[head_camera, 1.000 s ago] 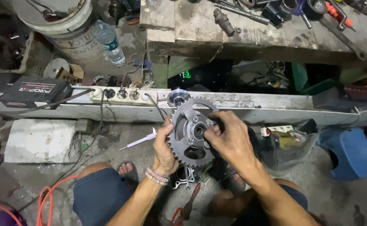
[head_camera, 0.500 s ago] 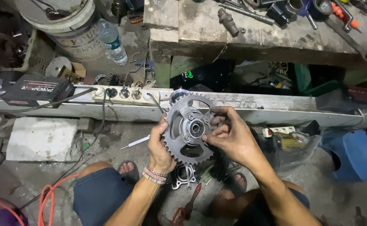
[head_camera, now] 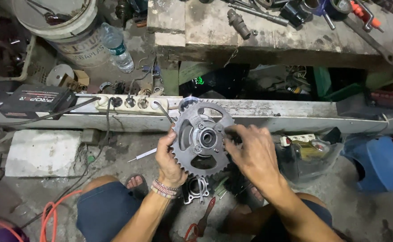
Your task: A person is manually aligning a motorcycle sprocket onto a hub, rotating it to ensure the bolt holes are correctly positioned for assembly.
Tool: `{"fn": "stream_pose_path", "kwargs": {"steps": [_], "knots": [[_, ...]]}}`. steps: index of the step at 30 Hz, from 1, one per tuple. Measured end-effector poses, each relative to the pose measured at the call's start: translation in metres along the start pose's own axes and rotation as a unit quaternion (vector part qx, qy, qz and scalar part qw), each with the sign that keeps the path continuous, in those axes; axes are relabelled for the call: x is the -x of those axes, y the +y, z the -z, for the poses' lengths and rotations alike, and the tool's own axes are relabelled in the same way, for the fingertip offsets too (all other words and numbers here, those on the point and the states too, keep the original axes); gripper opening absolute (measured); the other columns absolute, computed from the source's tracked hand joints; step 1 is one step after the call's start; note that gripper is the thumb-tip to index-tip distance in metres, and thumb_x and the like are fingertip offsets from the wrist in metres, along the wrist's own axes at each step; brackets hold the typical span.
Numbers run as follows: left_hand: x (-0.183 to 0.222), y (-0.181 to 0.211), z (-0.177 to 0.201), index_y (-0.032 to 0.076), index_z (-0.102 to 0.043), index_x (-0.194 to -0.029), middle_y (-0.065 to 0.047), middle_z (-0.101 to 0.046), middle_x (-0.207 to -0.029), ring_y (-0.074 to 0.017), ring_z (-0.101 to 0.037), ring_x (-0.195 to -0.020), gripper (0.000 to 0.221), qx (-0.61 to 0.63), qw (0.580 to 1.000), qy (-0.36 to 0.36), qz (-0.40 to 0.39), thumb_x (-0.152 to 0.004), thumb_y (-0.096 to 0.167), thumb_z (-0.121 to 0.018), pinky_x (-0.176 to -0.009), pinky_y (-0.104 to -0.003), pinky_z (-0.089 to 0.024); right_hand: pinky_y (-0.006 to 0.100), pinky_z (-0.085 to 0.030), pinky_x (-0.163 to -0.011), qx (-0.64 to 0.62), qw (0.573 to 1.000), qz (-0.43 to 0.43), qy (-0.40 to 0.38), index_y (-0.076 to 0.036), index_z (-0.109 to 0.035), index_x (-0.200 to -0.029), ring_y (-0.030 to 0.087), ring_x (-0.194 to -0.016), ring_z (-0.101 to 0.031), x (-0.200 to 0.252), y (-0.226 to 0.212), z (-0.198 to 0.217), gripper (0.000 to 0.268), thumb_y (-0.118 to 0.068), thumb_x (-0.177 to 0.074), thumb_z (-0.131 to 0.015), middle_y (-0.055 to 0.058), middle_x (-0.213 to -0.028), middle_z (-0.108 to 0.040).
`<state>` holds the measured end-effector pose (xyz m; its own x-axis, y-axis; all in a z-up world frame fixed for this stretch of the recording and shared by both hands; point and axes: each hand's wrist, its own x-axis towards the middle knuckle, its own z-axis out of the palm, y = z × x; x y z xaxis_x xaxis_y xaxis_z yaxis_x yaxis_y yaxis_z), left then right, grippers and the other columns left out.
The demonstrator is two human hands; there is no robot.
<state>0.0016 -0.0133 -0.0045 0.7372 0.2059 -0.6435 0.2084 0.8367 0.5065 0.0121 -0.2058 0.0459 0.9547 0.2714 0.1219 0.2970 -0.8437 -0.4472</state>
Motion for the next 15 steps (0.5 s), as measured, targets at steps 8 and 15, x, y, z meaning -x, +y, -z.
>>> {"fn": "stream_pose_path", "kwargs": {"steps": [8,15], "knots": [[-0.003,0.001,0.003,0.007,-0.063,-0.138,-0.021,-0.069,-0.101,-0.0313,-0.065,-0.085,0.064,-0.013,1.0,-0.011,0.009,-0.08,0.034,-0.06,-0.083,-0.045,-0.057,0.047,-0.055,-0.071,-0.091,0.991,-0.095,0.009,-0.011,-0.076,-0.104,0.038,-0.074,-0.071,-0.007,-0.029,0.003,0.029,-0.012,-0.075,-0.078,0.012,-0.069,-0.071],[0.005,0.007,-0.004,0.009,-0.058,-0.143,-0.019,-0.069,-0.108,-0.0298,-0.066,-0.091,0.07,-0.019,0.999,-0.012,0.026,-0.078,0.033,-0.06,-0.087,-0.045,-0.056,0.046,-0.055,-0.069,-0.087,0.993,-0.07,0.022,-0.01,-0.074,-0.108,0.037,-0.073,-0.072,-0.005,-0.03,-0.005,0.031,-0.009,-0.076,-0.072,0.012,-0.067,-0.068]]}}
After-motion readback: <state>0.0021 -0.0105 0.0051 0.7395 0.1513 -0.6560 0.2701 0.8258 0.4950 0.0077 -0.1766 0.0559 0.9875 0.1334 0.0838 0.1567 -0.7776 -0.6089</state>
